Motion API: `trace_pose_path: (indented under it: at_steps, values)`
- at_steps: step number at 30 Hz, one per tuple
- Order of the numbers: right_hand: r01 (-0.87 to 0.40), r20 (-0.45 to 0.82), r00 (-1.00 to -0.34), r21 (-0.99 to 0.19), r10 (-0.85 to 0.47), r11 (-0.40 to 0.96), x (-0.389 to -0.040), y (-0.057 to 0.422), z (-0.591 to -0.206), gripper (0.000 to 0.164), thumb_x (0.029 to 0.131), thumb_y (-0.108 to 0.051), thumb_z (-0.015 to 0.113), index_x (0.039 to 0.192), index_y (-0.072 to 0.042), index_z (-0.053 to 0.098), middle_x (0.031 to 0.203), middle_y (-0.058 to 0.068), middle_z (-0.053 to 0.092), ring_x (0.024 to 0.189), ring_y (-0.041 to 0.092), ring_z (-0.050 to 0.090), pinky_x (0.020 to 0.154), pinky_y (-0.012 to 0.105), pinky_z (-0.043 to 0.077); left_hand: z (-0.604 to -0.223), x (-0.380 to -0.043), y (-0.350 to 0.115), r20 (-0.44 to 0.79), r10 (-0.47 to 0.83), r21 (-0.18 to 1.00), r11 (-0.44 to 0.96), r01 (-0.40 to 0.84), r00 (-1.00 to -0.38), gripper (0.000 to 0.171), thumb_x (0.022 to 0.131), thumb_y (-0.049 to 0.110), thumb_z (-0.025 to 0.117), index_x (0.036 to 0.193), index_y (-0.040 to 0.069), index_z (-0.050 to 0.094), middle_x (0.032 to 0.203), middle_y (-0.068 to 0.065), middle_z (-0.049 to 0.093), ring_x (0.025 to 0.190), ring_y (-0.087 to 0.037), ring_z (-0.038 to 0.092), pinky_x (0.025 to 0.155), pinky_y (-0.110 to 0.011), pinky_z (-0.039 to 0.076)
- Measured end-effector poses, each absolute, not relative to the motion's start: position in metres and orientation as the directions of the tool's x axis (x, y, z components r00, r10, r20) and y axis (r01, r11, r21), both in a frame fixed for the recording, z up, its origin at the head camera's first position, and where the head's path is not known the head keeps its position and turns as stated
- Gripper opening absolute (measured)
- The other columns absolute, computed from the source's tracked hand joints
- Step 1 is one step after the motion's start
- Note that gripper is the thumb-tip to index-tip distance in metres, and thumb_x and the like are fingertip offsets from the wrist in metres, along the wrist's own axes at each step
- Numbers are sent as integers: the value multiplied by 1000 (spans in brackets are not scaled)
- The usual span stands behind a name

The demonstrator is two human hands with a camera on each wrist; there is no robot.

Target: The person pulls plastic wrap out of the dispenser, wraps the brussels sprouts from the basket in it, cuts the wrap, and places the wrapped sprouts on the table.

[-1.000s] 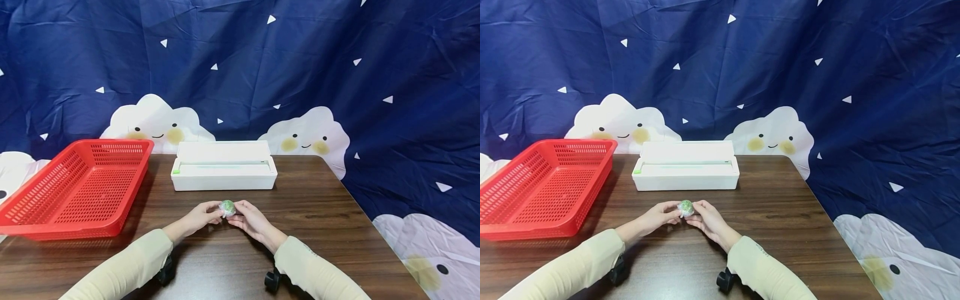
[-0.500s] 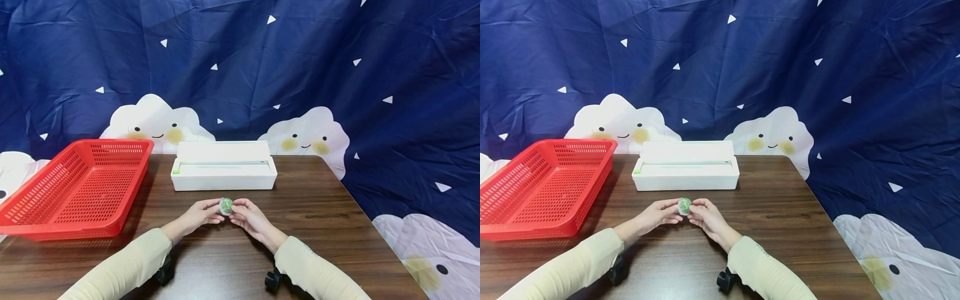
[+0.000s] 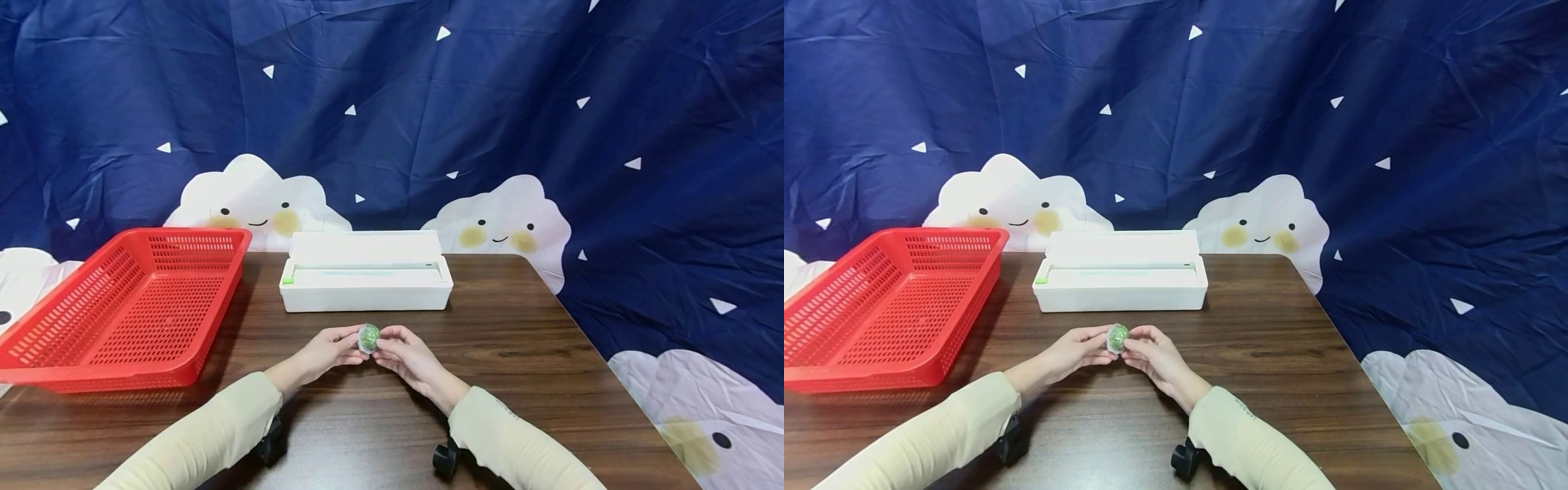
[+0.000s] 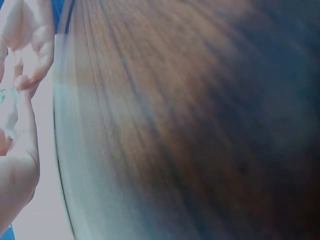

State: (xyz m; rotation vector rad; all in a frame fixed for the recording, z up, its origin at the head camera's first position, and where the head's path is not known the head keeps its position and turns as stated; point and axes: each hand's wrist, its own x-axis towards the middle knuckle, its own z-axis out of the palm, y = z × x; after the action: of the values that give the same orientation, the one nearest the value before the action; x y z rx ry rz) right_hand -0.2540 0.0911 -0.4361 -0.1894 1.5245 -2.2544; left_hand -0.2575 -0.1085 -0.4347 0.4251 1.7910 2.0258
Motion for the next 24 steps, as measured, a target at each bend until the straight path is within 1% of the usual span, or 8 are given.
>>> trace_pose_path:
  at_steps: [4, 6, 9, 13, 15, 17, 21, 24]
  values:
    - [270, -124, -906, -905, -405, -329, -254, 91, -435, 15, 91, 0, 53, 105, -3, 48, 90, 6, 58, 74, 13, 62, 72, 26, 50, -435, -258, -109, -38, 480, 990, -99, -97, -876, 43, 100, 6, 34, 139, -9, 26, 125, -30, 46, 88, -19, 62, 83, -33, 48]
    - [276, -128, -905, -902, -405, -332, -254, 91, -435, 14, 91, -2, 53, 104, -3, 49, 89, 6, 59, 74, 12, 62, 72, 26, 50, -435, -258, -109, -42, 479, 989, -102, -104, -877, 43, 100, 6, 34, 140, -7, 26, 125, -30, 46, 88, -19, 62, 83, -33, 48]
    - [279, -129, -902, -903, -413, -326, -254, 92, -435, 16, 92, -6, 52, 107, -1, 51, 88, 6, 59, 75, 13, 62, 73, 27, 50, -436, -259, -109, -55, 480, 987, -109, -122, -876, 42, 101, 7, 33, 140, -8, 26, 121, -27, 50, 87, -20, 62, 82, -34, 48]
    - [287, -134, -895, -903, -426, -319, -253, 93, -433, 22, 95, -11, 49, 113, 2, 51, 87, 5, 58, 75, 15, 61, 74, 29, 50, -435, -260, -108, -88, 477, 980, -117, -163, -875, 42, 100, 8, 33, 138, -9, 29, 111, -23, 57, 86, -20, 63, 82, -34, 48]
    - [296, -138, -892, -898, -431, -325, -253, 93, -433, 23, 96, -13, 47, 113, 1, 53, 86, 5, 58, 75, 15, 60, 74, 29, 50, -434, -261, -107, -104, 473, 976, -119, -180, -875, 43, 100, 13, 34, 137, -9, 31, 108, -21, 59, 85, -20, 62, 82, -33, 48]
    - [294, -130, -889, -897, -440, -329, -252, 93, -432, 23, 96, -14, 46, 112, 0, 54, 85, 4, 58, 75, 15, 60, 74, 30, 50, -433, -261, -106, -115, 469, 977, -107, -186, -875, 47, 100, 22, 35, 135, -9, 34, 106, -19, 60, 85, -20, 62, 80, -32, 49]
    - [304, -127, -882, -889, -453, -342, -252, 93, -432, 21, 96, -14, 46, 107, -2, 58, 83, 4, 58, 73, 14, 59, 73, 30, 50, -432, -262, -104, -126, 455, 979, -88, -185, -882, 61, 98, 42, 38, 130, -10, 40, 99, -12, 62, 82, -17, 61, 75, -27, 49]
    - [320, -135, -873, -884, -468, -341, -251, 92, -432, 20, 95, -14, 46, 105, -3, 60, 83, 5, 58, 72, 14, 59, 73, 29, 50, -432, -261, -103, -131, 446, 979, -82, -186, -886, 64, 95, 46, 43, 125, -10, 43, 92, -8, 62, 78, -13, 60, 70, -23, 48]
